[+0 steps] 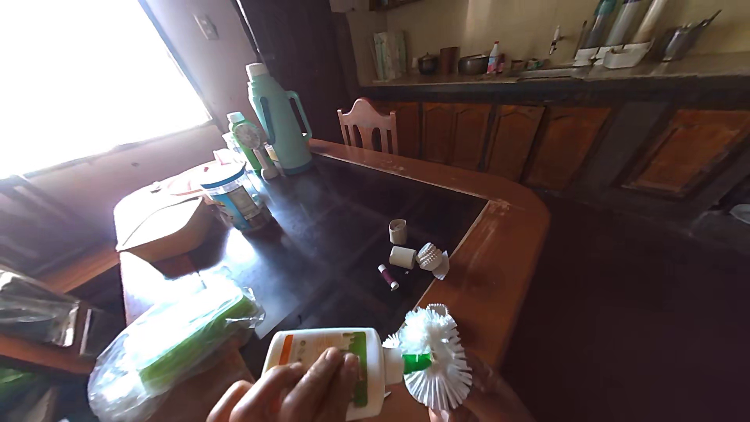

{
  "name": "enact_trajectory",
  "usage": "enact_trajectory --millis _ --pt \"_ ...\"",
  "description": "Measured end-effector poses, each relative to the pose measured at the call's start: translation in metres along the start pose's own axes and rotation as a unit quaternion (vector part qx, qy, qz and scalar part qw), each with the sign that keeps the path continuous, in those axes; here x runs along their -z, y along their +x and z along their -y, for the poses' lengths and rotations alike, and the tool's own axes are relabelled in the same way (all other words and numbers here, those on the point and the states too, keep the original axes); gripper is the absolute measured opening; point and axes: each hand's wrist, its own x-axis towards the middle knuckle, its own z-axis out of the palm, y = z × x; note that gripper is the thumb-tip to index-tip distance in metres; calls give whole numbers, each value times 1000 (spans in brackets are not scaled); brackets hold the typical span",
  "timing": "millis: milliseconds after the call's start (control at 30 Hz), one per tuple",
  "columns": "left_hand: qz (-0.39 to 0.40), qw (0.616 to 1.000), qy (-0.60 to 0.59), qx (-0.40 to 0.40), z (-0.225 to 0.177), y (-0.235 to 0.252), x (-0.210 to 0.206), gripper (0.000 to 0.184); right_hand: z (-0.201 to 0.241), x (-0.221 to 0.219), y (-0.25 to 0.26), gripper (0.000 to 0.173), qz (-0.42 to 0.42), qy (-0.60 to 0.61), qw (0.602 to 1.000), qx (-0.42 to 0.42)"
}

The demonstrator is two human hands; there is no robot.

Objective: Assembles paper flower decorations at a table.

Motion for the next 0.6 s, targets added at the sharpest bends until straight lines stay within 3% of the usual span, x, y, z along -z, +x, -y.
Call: enact_trajectory --millis 367,467,600 --pt "34 982 -156 104 12 1 -12 14 0 4 5 33 -17 50 998 -20" --pt "65 943 -285 159 22 -3 -17 20 1 5 8 31 -24 50 998 -39" --pt "41 865 -388 315 24 -5 -28 37 4 4 11 33 -44 38 997 -45"
